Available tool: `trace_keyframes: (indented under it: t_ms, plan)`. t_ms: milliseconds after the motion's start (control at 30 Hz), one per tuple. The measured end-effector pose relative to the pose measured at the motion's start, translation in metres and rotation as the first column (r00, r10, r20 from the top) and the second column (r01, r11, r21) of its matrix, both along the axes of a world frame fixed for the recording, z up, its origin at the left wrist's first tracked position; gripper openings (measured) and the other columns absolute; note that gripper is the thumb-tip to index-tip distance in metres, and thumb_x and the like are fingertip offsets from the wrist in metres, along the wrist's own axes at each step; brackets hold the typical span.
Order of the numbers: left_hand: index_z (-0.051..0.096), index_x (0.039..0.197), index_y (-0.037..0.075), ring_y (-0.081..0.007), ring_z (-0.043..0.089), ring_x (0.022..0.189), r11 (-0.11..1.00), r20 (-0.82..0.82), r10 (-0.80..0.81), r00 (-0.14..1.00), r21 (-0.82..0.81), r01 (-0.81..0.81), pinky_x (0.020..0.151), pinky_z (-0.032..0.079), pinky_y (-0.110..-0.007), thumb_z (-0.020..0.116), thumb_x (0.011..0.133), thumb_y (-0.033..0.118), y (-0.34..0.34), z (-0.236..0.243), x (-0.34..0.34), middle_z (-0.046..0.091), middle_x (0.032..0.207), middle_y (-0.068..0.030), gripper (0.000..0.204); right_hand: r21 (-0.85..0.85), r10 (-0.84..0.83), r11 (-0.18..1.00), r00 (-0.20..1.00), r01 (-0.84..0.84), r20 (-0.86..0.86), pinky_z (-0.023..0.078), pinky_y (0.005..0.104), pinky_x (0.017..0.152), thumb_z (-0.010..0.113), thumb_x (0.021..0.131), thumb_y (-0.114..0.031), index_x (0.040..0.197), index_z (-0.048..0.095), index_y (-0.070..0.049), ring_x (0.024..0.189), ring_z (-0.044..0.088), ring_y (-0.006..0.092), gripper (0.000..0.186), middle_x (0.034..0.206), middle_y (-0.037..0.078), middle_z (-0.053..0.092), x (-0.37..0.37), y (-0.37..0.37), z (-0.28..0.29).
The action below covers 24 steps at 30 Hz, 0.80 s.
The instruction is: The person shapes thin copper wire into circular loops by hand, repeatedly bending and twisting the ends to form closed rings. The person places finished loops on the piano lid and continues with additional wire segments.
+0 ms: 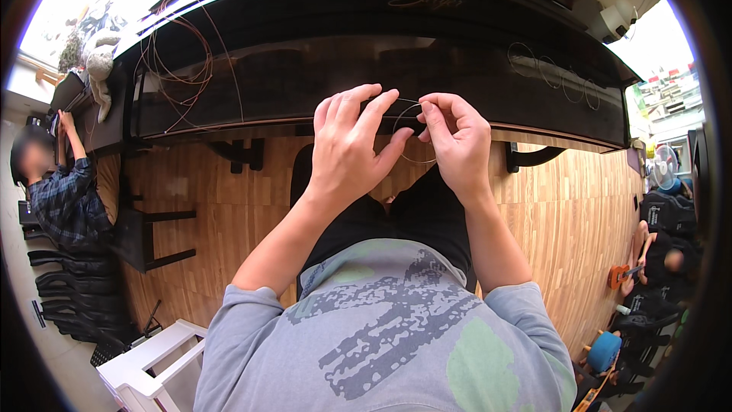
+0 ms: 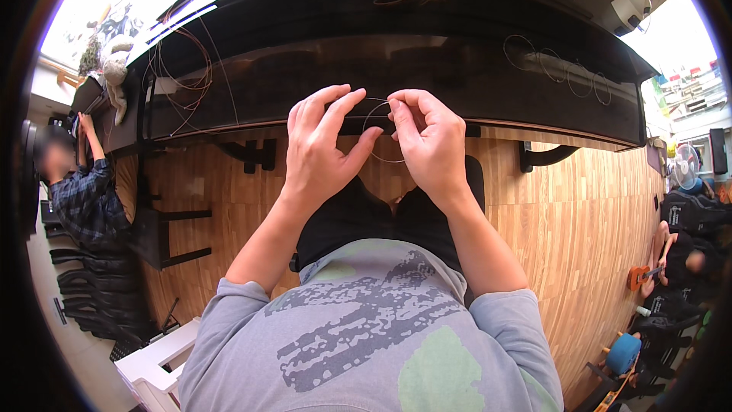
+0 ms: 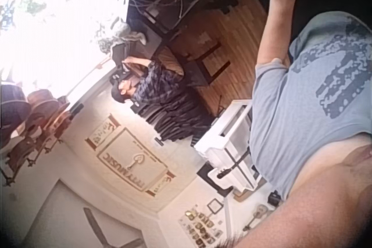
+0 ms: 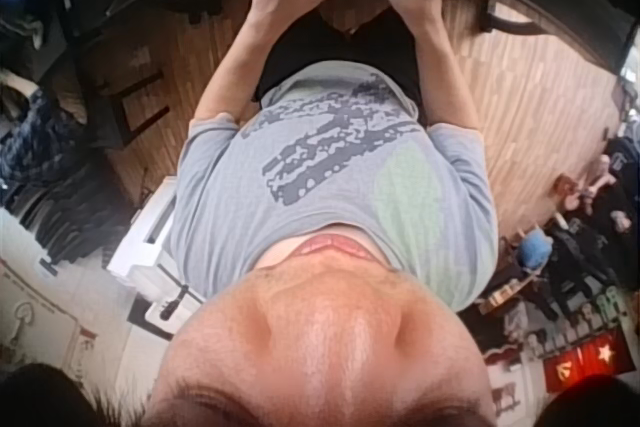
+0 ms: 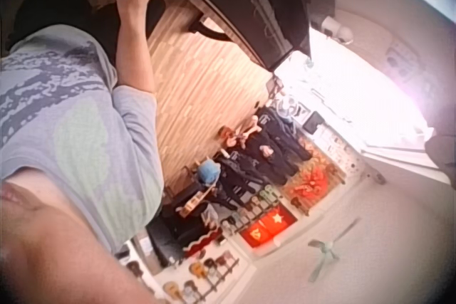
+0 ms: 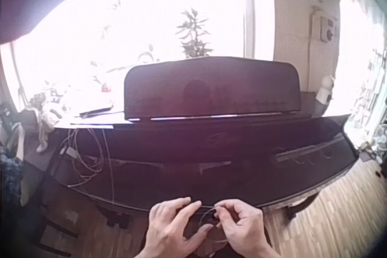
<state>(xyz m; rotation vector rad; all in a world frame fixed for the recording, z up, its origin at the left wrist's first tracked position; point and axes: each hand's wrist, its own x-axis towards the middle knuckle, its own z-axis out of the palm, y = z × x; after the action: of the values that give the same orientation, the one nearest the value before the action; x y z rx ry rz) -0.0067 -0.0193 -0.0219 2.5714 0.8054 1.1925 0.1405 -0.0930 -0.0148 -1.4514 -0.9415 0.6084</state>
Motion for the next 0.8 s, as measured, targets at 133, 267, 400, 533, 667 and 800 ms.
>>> trace_keyframes:
  t_ms: [133,267,400,533,667,800]
  plan:
    - [0.067,0.107,0.006,-0.0256,0.058,0.096,1.0,-0.018,-0.001,1.0,-0.02,0.001,0.09,0.041,-0.04,0.068,0.08,0.013,0.001,-0.002,0.003,0.061,0.101,-0.0076,0.027,0.003,0.003,1.0,1.0,-0.003,0.002,0.05,0.0208,0.062,0.061,0.093,-0.01,0.098,0.067,0.001,0.071,0.061,0.0059,0.013,0.077,0.003,0.066,-0.001,0.0,-0.001]
    - [0.069,0.104,0.002,-0.0208,0.063,0.084,0.944,0.039,-0.109,0.993,-0.31,0.115,0.083,0.047,-0.033,0.061,0.087,0.004,0.005,-0.002,0.004,0.066,0.091,-0.0065,0.019,0.017,0.017,1.0,1.0,-0.017,-0.02,0.048,0.0202,0.061,0.061,0.093,-0.01,0.098,0.066,0.001,0.07,0.06,0.0054,0.013,0.076,0.002,0.065,0.001,0.0,-0.005]
    - [0.066,0.107,-0.004,-0.0085,0.061,0.083,0.372,0.399,-0.172,0.901,-0.82,0.435,0.078,0.051,-0.024,0.058,0.094,0.007,0.01,-0.002,0.003,0.068,0.093,-0.0045,0.019,0.038,0.056,0.998,0.997,-0.054,-0.056,0.047,0.0194,0.062,0.06,0.094,-0.009,0.098,0.066,0.001,0.07,0.059,0.0047,0.012,0.079,0.002,0.065,0.004,0.0,-0.006]
    - [0.064,0.114,-0.004,-0.0097,0.062,0.083,0.119,0.561,-0.19,0.805,-0.801,0.586,0.08,0.051,-0.025,0.058,0.093,0.005,0.015,-0.005,-0.001,0.067,0.09,-0.0048,0.024,0.089,0.076,0.993,0.996,-0.072,-0.044,0.046,0.0189,0.062,0.059,0.094,-0.008,0.098,0.065,0.001,0.07,0.057,0.0037,0.011,0.083,0.002,0.065,0.007,0.0,-0.01]
    - [0.061,0.12,-0.003,-0.0102,0.062,0.083,-0.018,0.654,-0.197,0.73,-0.747,0.664,0.081,0.052,-0.026,0.06,0.092,0.006,0.015,-0.008,-0.003,0.066,0.088,-0.0046,0.03,0.126,0.095,0.988,0.995,-0.089,-0.042,0.043,0.018,0.059,0.059,0.094,-0.008,0.098,0.065,0.001,0.067,0.054,0.0026,0.011,0.082,0.002,0.065,0.006,0.002,-0.014]
    - [0.057,0.127,-0.003,-0.0103,0.063,0.084,-0.092,0.717,-0.185,0.672,-0.693,0.715,0.081,0.052,-0.026,0.062,0.091,0.007,0.015,-0.012,-0.005,0.066,0.088,-0.0056,0.037,0.108,0.1,0.99,0.993,-0.094,-0.059,0.04,0.017,0.055,0.059,0.094,-0.008,0.098,0.065,0.0,0.064,0.052,0.0017,0.011,0.081,0.001,0.065,0.005,0.001,-0.016]
